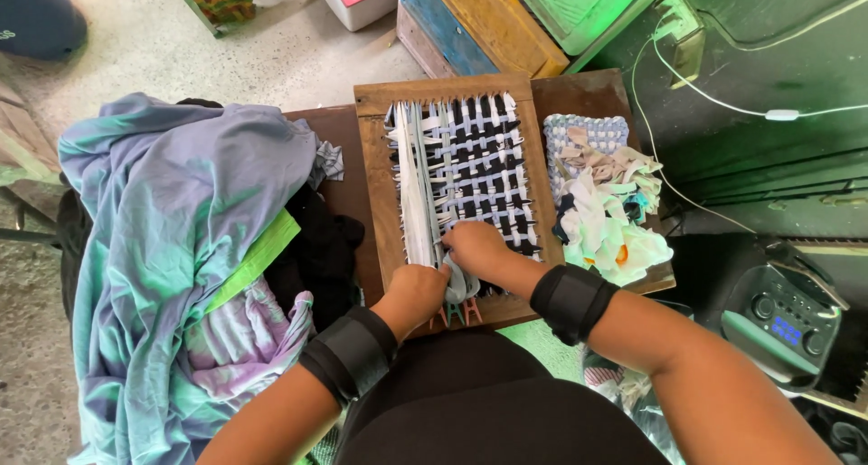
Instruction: The person weaves a mat on a wooden frame loom by passing a strip of white fabric through the warp threads, then shifting the fabric into place with clothespins.
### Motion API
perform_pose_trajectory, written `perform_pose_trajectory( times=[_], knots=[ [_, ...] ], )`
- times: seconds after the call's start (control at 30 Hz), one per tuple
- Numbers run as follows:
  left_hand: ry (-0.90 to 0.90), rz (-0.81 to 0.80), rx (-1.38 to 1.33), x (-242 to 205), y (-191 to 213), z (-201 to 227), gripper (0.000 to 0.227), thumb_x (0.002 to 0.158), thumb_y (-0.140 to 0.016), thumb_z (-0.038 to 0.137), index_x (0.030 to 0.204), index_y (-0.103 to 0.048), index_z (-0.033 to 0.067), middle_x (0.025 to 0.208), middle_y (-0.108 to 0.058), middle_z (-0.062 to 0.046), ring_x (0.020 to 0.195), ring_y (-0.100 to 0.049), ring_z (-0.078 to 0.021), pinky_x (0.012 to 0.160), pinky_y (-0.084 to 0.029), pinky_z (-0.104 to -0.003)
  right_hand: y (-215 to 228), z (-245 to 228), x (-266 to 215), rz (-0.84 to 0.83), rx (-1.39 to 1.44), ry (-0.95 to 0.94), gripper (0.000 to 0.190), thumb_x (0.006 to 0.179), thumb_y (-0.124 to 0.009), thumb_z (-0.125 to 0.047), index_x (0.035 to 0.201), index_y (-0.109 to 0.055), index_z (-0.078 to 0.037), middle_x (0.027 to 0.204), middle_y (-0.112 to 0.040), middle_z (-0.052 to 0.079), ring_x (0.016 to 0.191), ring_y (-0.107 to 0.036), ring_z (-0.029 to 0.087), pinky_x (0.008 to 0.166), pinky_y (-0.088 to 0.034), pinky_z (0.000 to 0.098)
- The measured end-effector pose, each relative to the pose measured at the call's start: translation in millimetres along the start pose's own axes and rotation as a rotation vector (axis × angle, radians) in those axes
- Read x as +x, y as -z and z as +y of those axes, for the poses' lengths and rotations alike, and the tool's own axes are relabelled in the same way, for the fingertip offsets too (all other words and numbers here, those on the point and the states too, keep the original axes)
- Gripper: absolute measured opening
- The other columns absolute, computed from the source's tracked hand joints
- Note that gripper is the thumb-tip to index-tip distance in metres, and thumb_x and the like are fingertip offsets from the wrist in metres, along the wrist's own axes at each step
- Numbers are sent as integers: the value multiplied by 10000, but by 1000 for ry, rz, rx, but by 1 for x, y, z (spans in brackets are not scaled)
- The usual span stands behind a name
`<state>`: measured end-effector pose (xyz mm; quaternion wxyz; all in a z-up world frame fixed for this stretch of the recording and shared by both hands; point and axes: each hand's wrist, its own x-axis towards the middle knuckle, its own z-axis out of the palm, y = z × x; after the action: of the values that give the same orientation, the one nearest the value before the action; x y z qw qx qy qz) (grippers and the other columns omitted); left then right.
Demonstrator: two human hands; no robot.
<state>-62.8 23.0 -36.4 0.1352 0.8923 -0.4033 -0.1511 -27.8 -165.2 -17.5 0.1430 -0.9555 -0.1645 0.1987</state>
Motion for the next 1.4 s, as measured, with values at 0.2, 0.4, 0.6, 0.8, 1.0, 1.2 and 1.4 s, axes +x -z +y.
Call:
perform_pose_trajectory(
  times=[0.2, 0.4, 0.6, 0.8, 1.0, 1.2, 1.4],
  knots=[
    [-8, -70, -11, 3, 1, -1, 230, 913, -597, 132, 1117, -650, 41, 748, -732, -102, 662, -736, -304, 526, -567, -414, 3, -8, 2, -13, -280, 64, 222, 767, -697, -179, 972, -760, -120, 843, -692, 105, 767, -701, 306, 628, -527, 470],
    [2, -119, 1, 5, -7, -4, 255, 903, -600, 118, 1146, -651, 57, 794, -743, -102, 710, -740, -302, 586, -572, -422, -25, -2, 33, -105, -495, 101, 112, 768, -673, -161, 794, -770, -110, 858, -743, 94, 798, -730, 281, 632, -522, 430],
    [75, -285, -90, 10, 12, -3, 388, 901, -586, 108, 1287, -574, 62, 904, -747, -133, 837, -736, -339, 663, -582, -463, -23, 4, 34, -92, -309, 54, 94, 725, -700, -144, 771, -768, -98, 818, -734, 118, 788, -723, 342, 670, -555, 476],
    [104, -305, -170, 10, 13, -12, 370, 915, -593, 138, 1284, -616, 133, 983, -743, -131, 958, -717, -351, 800, -560, -461, 4, 26, 43, -243, 14, 118, 169, 740, -733, -176, 876, -787, -91, 849, -746, 137, 811, -713, 342, 729, -558, 461],
    [185, -404, -253, 14, 36, -13, 646, 863, -636, 164, 1484, -474, 240, 1118, -710, -141, 1073, -674, -336, 869, -549, -451, 17, 19, 34, -337, 183, -11, 225, 772, -738, -204, 972, -798, -121, 860, -777, 110, 795, -735, 281, 734, -575, 409],
    [200, -454, -240, 16, 49, -7, 573, 961, -622, 359, 1488, -461, 204, 1117, -722, -143, 1085, -681, -347, 897, -545, -465, 20, 41, 29, -155, 455, 87, 197, 783, -800, -200, 928, -807, -67, 851, -728, 60, 785, -702, 209, 729, -563, 360],
    [181, -368, -261, 13, 35, -9, 574, 934, -692, 372, 1420, -499, 136, 1065, -727, -168, 1064, -683, -361, 899, -536, -469, 44, 75, 56, -179, 1182, -312, 121, 967, -637, -202, 991, -612, -86, 833, -627, 57, 783, -602, 224, 717, -498, 350]
  ],
)
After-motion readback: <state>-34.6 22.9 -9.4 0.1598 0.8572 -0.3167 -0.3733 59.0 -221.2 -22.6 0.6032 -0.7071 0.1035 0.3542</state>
